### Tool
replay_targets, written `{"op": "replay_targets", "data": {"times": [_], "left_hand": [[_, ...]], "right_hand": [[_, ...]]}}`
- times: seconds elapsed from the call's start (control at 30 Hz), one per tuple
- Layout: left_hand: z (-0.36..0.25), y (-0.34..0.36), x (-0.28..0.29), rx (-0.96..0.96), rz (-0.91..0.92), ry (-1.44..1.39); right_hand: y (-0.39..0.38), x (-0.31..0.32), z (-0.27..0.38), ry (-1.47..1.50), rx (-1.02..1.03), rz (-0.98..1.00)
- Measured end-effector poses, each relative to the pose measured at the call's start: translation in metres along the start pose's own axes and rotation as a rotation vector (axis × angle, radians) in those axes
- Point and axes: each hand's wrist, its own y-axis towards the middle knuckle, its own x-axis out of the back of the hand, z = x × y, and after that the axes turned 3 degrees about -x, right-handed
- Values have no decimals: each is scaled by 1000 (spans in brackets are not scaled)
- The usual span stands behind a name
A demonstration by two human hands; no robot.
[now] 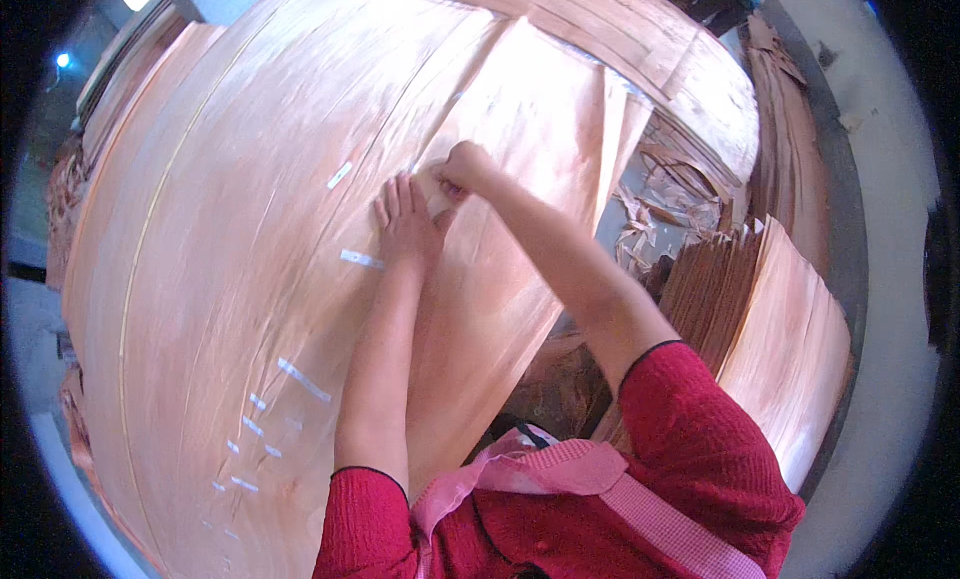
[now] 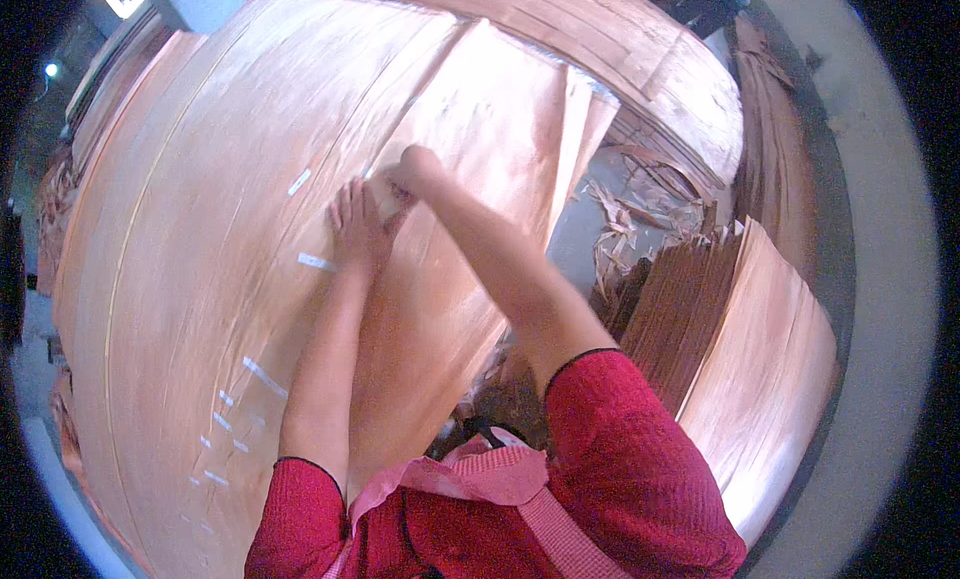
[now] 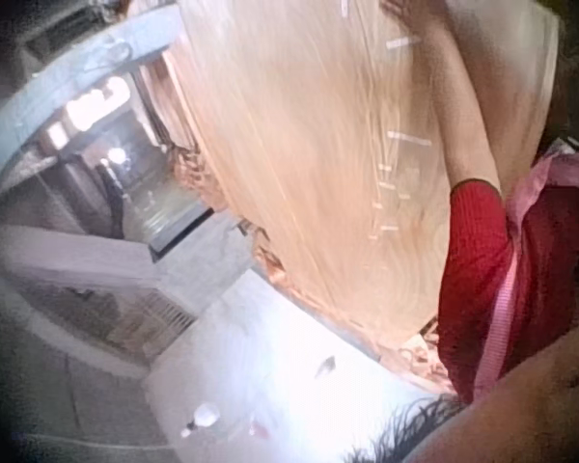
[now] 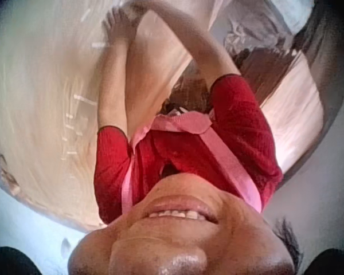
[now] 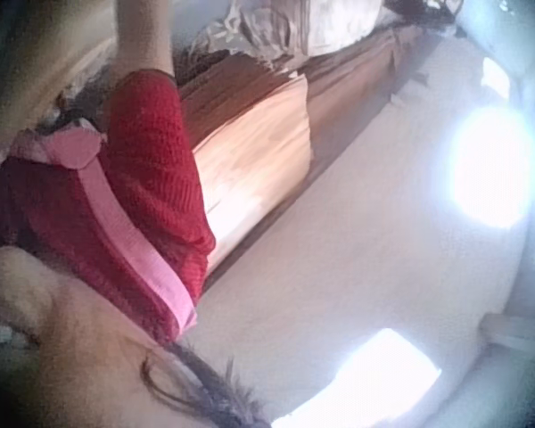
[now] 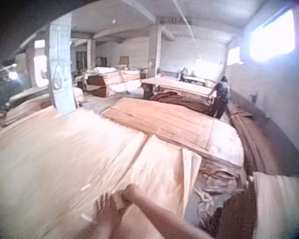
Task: The person applies strips of tape to a large sheet of wood veneer, then uses a utility knife to trim the edges and cut pieces, and finally uses a long wooden rod to help roll or lift a veneer sheet.
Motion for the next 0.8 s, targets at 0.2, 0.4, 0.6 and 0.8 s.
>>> {"op": "replay_targets", "data": {"times": [0.2, 0.4, 0.6, 0.8], "left_hand": [[3, -6, -4, -53, -27, 100], [-3, -12, 5, -193, -156, 115], [-18, -17, 17, -151, 250, 62], [-40, -12, 17, -183, 25, 47]], "right_hand": [[-33, 30, 17, -183, -207, -37], [-92, 59, -55, -490, 36, -498], [-134, 49, -121, -371, -191, -328], [-137, 60, -157, -307, -69, -804]]}}
